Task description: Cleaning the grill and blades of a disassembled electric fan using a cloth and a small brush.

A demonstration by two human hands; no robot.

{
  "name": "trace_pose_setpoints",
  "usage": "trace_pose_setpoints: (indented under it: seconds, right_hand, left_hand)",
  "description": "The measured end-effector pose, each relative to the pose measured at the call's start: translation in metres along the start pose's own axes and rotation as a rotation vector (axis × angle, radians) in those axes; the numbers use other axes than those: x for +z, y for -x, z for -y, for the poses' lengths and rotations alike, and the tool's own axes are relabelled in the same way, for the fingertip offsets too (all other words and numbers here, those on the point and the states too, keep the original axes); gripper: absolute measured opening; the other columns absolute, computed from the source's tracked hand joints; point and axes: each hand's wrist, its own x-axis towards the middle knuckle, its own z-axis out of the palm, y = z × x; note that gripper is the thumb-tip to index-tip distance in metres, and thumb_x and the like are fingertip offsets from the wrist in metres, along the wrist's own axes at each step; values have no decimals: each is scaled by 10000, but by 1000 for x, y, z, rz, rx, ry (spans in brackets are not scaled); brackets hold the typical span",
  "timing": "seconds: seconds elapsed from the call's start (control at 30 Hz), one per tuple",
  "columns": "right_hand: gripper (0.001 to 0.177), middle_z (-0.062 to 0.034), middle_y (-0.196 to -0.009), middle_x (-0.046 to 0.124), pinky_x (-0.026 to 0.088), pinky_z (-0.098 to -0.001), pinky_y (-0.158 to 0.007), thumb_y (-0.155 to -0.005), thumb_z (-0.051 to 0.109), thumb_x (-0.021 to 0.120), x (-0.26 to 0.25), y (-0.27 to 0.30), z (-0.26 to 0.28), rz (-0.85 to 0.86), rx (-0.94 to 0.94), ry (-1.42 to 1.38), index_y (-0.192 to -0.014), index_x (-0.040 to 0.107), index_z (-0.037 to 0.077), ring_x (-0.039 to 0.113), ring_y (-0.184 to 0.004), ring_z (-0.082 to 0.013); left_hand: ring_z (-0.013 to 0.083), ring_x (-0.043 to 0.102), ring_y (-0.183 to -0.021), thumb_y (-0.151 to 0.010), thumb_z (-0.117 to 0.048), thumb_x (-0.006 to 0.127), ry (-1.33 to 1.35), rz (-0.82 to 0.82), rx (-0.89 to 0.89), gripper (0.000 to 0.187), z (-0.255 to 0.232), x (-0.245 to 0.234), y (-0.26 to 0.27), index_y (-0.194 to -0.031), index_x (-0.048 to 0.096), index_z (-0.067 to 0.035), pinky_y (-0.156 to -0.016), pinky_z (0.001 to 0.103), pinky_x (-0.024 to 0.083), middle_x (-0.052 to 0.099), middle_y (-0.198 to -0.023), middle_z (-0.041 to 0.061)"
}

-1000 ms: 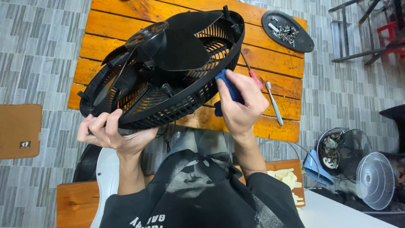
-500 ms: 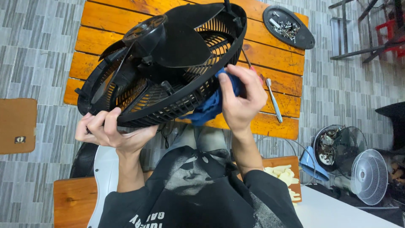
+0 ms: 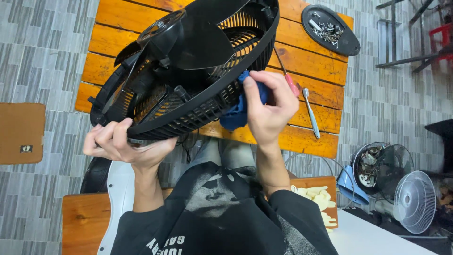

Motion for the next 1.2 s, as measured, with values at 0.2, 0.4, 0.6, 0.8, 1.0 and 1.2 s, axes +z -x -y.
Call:
trace_pose_setpoints:
  seconds: [0.2, 0.4, 0.6, 0.8, 1.0, 1.2]
  right_hand:
    - [121, -148, -849, 727, 537, -352, -734, -869, -61, 817, -11, -5, -1, 145, 190, -96, -951, 783, 20, 707, -806, -229]
    - [140, -150, -836, 733, 548, -376, -720, -855, -86, 803, -25, 1, 13, 220, 124, 23, -925, 790, 34, 743, -797, -322]
    - [156, -129, -862, 758, 562, -385, -728, -847, -73, 816, -23, 2, 9, 166, 37, 51, -921, 795, 63, 752, -811, -325]
    - [158, -173, -851, 747, 585, -391, -701, -813, -99, 862, -8, 11, 1, 62, -114, -38, -877, 769, 12, 744, -749, -344]
    - [257, -142, -1019, 646, 585, -339, -723, -834, -76, 794, -9, 37, 4, 97, -106, -23, -1071, 805, 25, 687, -810, -270]
    - [180, -168, -929, 726, 608, -403, -735, -858, -105, 799, -5, 4, 21, 76, -110, -41, -1005, 795, -3, 737, -794, -331]
  left_hand:
    - [381, 494, -936, -696, -728, 960, 8, -3, -22, 837, -5, -1, -4, -1064, 586, -76, -955, 539, 385, 513, -927, 119]
    - [378, 519, -910, -702, -756, 932, 14, -14, -9, 844, -3, -1, -1, -1054, 588, -72, -948, 549, 389, 523, -918, 122]
    - [400, 502, -944, -687, -781, 921, 32, 3, 26, 860, -3, -1, 0, -1058, 593, -78, -956, 544, 403, 529, -934, 130]
    - [403, 526, -944, -692, -786, 905, 23, 9, 20, 870, 4, -4, 2, -1070, 598, -66, -950, 543, 416, 543, -941, 145]
    - [392, 512, -950, -650, -725, 970, 42, 6, -43, 876, 14, -6, 4, -1061, 574, -60, -969, 529, 398, 527, -941, 146]
    - [383, 488, -938, -669, -707, 958, 56, 29, -47, 858, 8, -9, 0, -1057, 566, -50, -981, 543, 376, 517, -932, 147]
